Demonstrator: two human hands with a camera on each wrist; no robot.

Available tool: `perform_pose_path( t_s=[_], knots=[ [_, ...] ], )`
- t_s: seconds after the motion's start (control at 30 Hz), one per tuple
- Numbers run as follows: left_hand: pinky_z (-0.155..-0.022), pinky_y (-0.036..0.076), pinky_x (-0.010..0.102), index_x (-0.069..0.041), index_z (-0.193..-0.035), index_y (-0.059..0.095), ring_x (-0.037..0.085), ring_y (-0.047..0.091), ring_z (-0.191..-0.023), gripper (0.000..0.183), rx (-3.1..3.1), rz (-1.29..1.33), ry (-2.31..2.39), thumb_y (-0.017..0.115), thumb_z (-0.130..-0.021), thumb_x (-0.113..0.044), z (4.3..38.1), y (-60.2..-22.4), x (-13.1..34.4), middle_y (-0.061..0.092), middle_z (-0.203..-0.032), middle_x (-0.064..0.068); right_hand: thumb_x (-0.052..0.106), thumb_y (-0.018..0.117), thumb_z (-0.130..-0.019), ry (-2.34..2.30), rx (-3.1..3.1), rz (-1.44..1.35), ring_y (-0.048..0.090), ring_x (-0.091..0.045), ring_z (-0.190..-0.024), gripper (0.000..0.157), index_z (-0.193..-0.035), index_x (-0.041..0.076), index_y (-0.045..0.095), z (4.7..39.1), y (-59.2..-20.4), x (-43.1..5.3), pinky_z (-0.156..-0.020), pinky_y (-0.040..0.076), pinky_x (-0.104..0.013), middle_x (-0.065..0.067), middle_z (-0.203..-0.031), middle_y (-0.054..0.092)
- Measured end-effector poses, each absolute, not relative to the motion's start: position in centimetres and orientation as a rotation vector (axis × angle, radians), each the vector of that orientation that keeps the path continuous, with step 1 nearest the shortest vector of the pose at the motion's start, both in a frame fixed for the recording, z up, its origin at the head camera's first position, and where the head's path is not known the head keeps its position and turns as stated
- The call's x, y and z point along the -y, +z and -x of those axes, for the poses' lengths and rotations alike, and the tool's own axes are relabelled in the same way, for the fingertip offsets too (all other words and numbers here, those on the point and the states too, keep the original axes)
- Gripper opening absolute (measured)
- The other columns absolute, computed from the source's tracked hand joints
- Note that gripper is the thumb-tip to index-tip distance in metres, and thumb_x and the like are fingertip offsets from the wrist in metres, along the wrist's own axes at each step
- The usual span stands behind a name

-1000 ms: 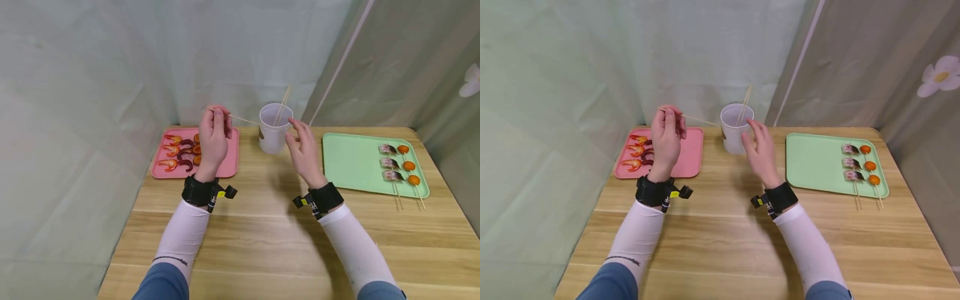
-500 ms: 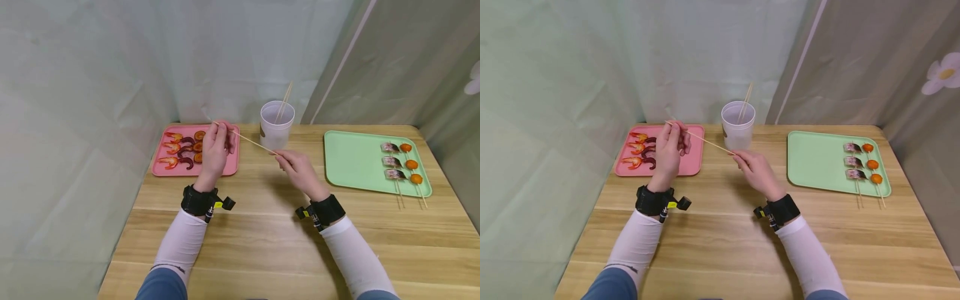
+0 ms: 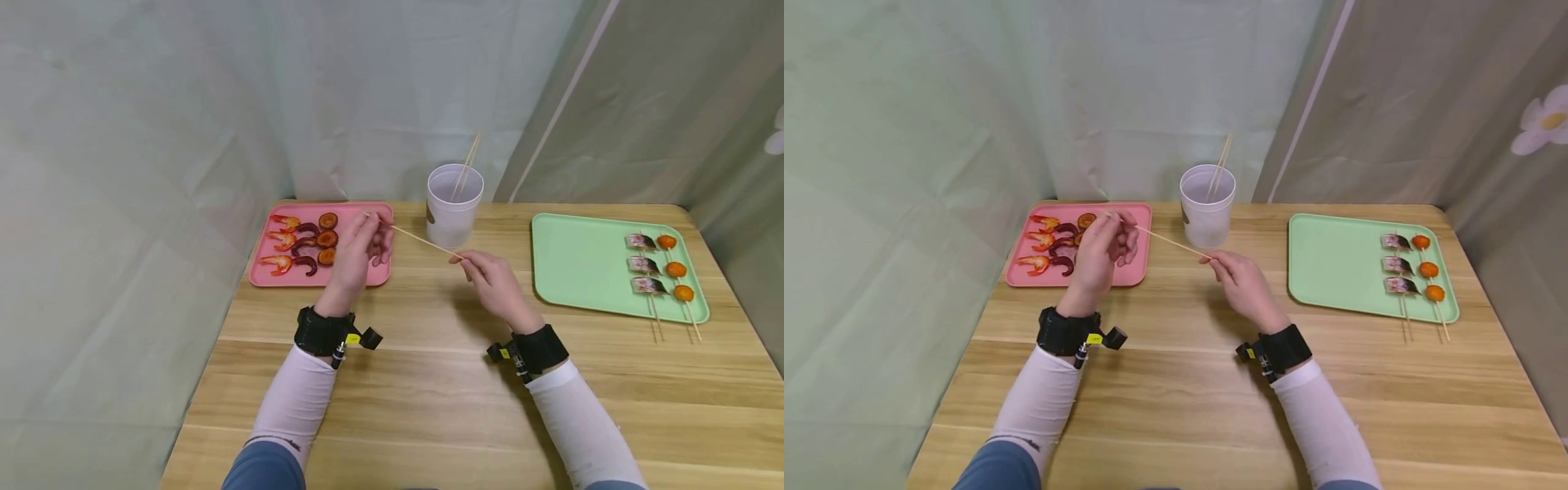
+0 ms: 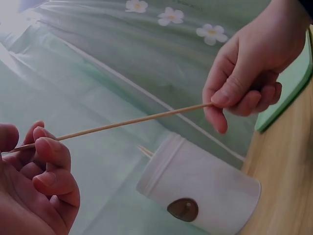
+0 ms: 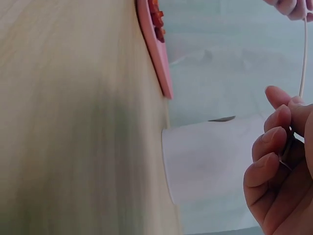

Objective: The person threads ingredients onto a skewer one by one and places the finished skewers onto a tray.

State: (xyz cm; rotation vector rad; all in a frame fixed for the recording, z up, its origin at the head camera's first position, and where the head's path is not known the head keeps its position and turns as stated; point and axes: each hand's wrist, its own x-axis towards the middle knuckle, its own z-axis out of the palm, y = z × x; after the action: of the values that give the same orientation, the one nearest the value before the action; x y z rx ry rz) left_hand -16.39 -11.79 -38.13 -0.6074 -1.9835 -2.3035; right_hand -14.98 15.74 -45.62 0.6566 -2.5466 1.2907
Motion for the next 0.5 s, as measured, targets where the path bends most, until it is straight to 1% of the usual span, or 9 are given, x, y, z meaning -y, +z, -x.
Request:
perform_pose_path(
  t_s=[0.17,0.2,0.27,0.33,0.43,0.5],
  knots=[
    [-0.05,0.037,0.026,-0.001,-0.116,0.059,0.019,0.046,-0.059,0.035,2.053,0.59,-2.264,0.039,-0.118,-0.03,16.4,-39.1,12.1,0.053,-0.082,0.008,0.01,0.053,-0.113,1.291,2.571,-0.66,0.05,-0.017,-0.068,0.022,-0.118,0.007,0.075,14.8,-46.3,-16.4,-0.066,0.042,-0.034,-0.001,-0.081,0.058],
    [-0.05,0.037,0.026,0.002,-0.117,0.058,0.018,0.046,-0.058,0.036,2.07,0.586,-2.256,0.039,-0.118,-0.029,16.4,-39.3,12.1,0.053,-0.082,0.008,0.009,0.053,-0.113,1.294,2.579,-0.656,0.05,-0.018,-0.068,0.022,-0.117,0.007,0.074,14.7,-46.4,-16.6,-0.065,0.042,-0.034,-0.001,-0.081,0.058],
    [-0.051,0.037,0.026,0.002,-0.12,0.057,0.018,0.046,-0.058,0.034,2.095,0.574,-2.257,0.04,-0.118,-0.027,16.5,-39.8,12.3,0.053,-0.082,0.009,0.008,0.054,-0.113,1.299,2.59,-0.649,0.052,-0.018,-0.069,0.02,-0.115,0.007,0.073,14.6,-46.5,-16.9,-0.065,0.042,-0.034,-0.001,-0.081,0.059],
    [-0.051,0.037,0.027,0.001,-0.126,0.055,0.019,0.046,-0.059,0.03,2.111,0.558,-2.259,0.041,-0.117,-0.024,16.5,-40.1,12.5,0.053,-0.083,0.009,0.008,0.053,-0.113,1.306,2.593,-0.64,0.054,-0.018,-0.07,0.019,-0.114,0.007,0.072,14.6,-46.7,-17.2,-0.065,0.043,-0.033,-0.001,-0.081,0.06],
    [-0.051,0.035,0.028,-0.004,-0.134,0.054,0.024,0.044,-0.059,0.027,2.131,0.529,-2.249,0.043,-0.117,-0.022,16.6,-40.7,13.2,0.052,-0.082,0.01,0.008,0.053,-0.113,1.326,2.591,-0.613,0.055,-0.018,-0.069,0.018,-0.113,0.007,0.071,14.5,-46.9,-17.7,-0.064,0.043,-0.032,-0.001,-0.081,0.06],
    [-0.052,0.035,0.029,-0.006,-0.137,0.054,0.026,0.043,-0.06,0.028,2.153,0.509,-2.222,0.043,-0.117,-0.021,16.7,-41.1,13.8,0.051,-0.081,0.01,0.009,0.052,-0.113,1.338,2.584,-0.599,0.054,-0.017,-0.068,0.018,-0.113,0.007,0.071,14.5,-47.1,-17.9,-0.063,0.043,-0.031,-0.001,-0.081,0.06]
  ],
)
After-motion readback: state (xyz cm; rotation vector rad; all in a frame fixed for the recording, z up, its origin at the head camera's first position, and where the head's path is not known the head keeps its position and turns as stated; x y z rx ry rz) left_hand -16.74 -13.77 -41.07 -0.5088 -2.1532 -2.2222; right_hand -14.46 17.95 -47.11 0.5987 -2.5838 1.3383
